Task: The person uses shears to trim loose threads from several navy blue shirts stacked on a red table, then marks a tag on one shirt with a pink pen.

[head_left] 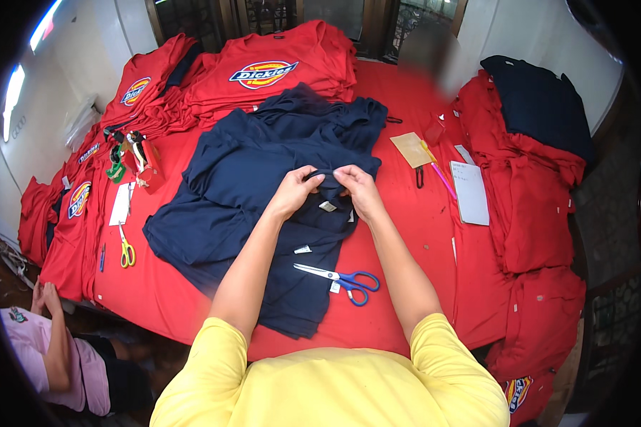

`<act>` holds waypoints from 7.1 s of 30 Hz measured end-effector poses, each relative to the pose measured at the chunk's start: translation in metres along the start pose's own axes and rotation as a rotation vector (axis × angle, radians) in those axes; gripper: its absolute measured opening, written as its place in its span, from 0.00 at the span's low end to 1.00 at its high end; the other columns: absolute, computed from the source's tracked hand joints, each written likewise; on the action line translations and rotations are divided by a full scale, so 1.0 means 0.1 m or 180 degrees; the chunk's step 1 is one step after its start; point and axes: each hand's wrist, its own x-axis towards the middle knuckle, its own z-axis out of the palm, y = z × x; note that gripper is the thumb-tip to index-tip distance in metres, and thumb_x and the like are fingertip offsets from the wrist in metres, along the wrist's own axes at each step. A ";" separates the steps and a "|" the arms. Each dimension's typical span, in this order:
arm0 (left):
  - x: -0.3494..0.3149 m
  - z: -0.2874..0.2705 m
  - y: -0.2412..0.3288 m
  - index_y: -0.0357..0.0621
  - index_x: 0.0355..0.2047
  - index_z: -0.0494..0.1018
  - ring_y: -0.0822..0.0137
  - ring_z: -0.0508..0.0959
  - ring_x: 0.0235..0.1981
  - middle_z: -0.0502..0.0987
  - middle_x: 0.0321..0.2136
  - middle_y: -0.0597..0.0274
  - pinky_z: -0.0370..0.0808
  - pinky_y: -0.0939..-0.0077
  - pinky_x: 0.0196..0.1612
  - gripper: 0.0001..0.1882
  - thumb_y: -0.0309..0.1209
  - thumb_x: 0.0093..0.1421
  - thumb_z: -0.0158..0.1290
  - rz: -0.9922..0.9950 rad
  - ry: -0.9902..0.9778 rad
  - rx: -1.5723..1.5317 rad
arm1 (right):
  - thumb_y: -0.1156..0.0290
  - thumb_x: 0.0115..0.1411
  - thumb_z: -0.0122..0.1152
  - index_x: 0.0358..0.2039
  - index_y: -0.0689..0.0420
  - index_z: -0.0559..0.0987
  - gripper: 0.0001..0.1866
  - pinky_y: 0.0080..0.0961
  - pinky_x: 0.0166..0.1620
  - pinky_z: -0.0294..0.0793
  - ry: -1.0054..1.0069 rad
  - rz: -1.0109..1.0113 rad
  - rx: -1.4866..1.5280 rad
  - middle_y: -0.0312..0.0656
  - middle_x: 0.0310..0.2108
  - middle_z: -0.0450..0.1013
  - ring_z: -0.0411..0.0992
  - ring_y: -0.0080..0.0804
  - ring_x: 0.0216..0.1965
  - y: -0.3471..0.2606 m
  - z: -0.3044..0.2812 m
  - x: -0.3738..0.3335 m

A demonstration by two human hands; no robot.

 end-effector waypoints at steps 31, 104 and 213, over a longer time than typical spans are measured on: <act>0.02 -0.20 -0.34 0.34 0.44 0.73 0.72 0.76 0.39 0.77 0.39 0.61 0.71 0.80 0.46 0.15 0.21 0.56 0.56 -0.0417 -0.0468 -0.0921 | 0.67 0.64 0.54 0.31 0.52 0.77 0.06 0.16 0.37 0.64 -0.0483 0.0492 0.0361 0.26 0.27 0.69 0.64 0.15 0.28 0.27 -0.04 0.12; -2.21 0.06 0.02 0.33 0.44 0.73 0.77 0.75 0.33 0.78 0.36 0.62 0.72 0.84 0.36 0.13 0.17 0.58 0.52 -0.0411 0.1047 -0.1953 | 0.74 0.58 0.61 0.61 0.64 0.64 0.31 0.29 0.37 0.76 -0.0721 -0.0327 -0.2255 0.48 0.34 0.72 0.76 0.34 0.32 0.05 0.61 -2.60; -2.36 0.05 0.28 0.33 0.50 0.69 0.78 0.73 0.37 0.74 0.36 0.65 0.70 0.84 0.43 0.18 0.16 0.58 0.51 -0.0153 0.1317 -0.0965 | 0.70 0.60 0.57 0.61 0.56 0.67 0.27 0.27 0.45 0.72 -0.1438 0.0217 -0.1466 0.48 0.43 0.76 0.75 0.31 0.40 -0.02 0.52 -2.02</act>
